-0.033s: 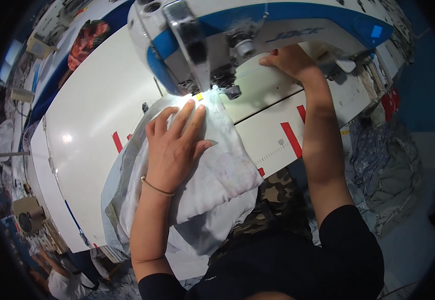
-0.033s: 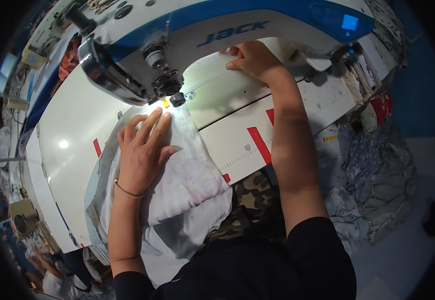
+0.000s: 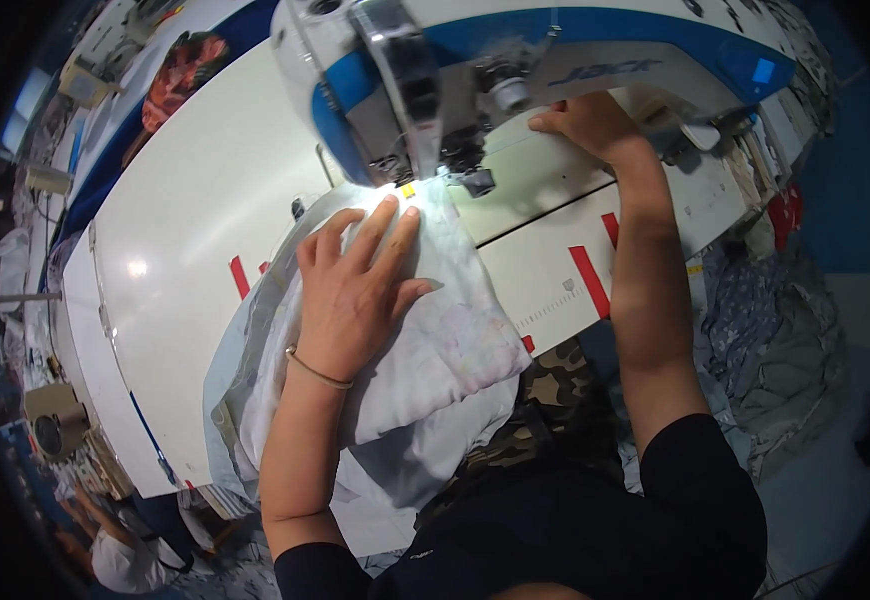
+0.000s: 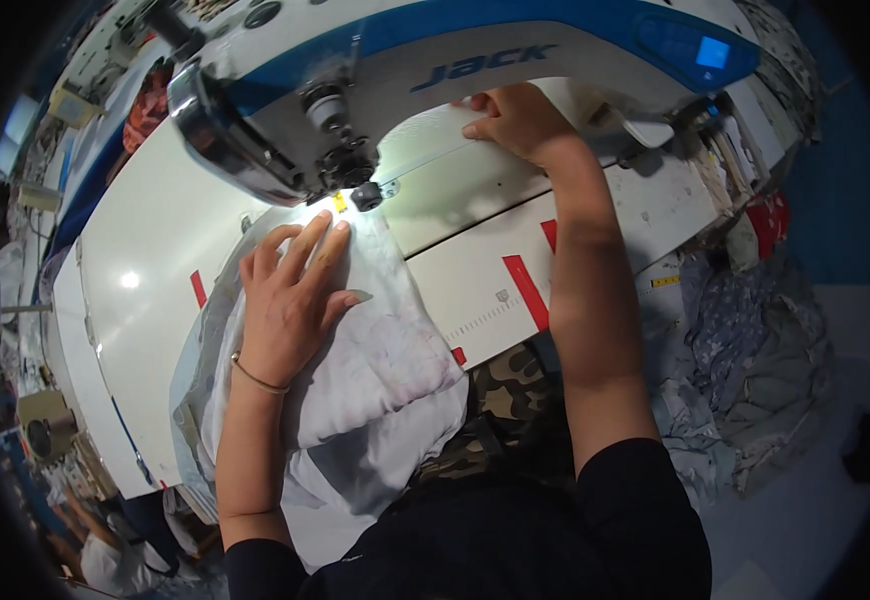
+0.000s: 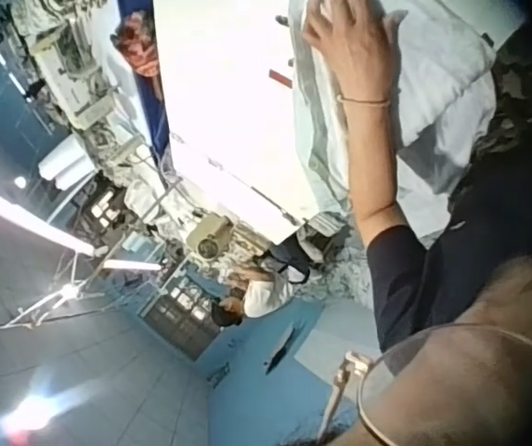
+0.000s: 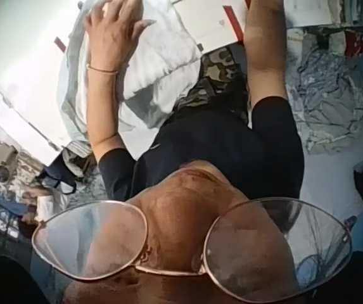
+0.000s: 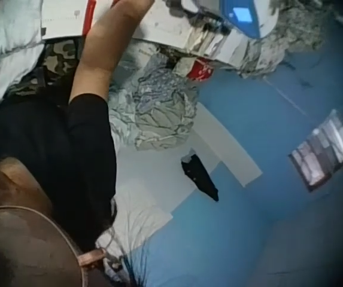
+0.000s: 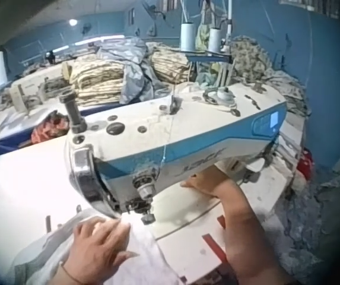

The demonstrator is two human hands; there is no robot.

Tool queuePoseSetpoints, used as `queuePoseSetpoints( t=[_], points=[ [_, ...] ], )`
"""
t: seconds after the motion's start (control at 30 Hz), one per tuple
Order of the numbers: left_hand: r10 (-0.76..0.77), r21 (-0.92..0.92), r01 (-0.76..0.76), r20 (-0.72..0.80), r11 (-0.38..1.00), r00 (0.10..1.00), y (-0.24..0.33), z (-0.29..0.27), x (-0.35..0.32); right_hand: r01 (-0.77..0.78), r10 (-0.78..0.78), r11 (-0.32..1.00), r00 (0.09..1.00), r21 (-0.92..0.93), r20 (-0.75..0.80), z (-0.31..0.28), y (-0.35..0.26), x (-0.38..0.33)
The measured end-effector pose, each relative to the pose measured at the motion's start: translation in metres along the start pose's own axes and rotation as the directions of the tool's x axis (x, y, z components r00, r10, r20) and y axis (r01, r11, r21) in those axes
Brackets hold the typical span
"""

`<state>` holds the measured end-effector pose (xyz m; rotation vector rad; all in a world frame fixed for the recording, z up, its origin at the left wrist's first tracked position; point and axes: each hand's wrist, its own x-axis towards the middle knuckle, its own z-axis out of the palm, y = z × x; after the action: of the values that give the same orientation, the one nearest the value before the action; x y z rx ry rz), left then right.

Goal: Sewing pieces of white fabric together to manufacture a pillowcase using an industrial sewing machine.

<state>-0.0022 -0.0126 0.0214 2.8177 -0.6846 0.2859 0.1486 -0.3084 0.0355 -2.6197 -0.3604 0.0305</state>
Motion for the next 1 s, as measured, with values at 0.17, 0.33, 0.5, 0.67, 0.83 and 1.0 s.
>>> queuePoseSetpoints(
  t=[0.17,0.33,0.5,0.67,0.83,1.0],
  points=[
    [0.014,0.021,-0.013,-0.007,1.000,1.000,0.000,-0.004,-0.002,0.049,-0.046,0.999,0.991,0.023,-0.127,0.007,0.010,-0.003],
    [0.013,0.004,-0.013,0.011,1.000,1.000,-0.001,-0.004,-0.004,0.099,-0.088,0.992,0.987,0.075,-0.133,0.016,0.028,0.004],
    [0.012,-0.010,-0.012,-0.009,1.000,1.000,-0.002,-0.001,-0.003,0.056,-0.058,0.998,0.992,-0.018,-0.111,0.016,0.033,0.006],
    [-0.010,0.010,0.010,-0.022,1.000,1.000,-0.004,0.004,-0.002,0.077,-0.082,0.996,0.989,-0.040,-0.127,0.018,0.027,0.006],
    [-0.012,0.020,0.013,-0.050,1.000,0.999,-0.008,0.006,-0.004,0.419,-0.409,0.908,0.888,0.006,-0.211,0.024,-0.025,-0.014],
    [0.006,0.009,-0.005,-0.042,1.000,0.999,-0.008,0.004,0.001,0.649,-0.645,0.751,0.685,-0.118,-0.339,0.048,-0.044,-0.019]
  ],
)
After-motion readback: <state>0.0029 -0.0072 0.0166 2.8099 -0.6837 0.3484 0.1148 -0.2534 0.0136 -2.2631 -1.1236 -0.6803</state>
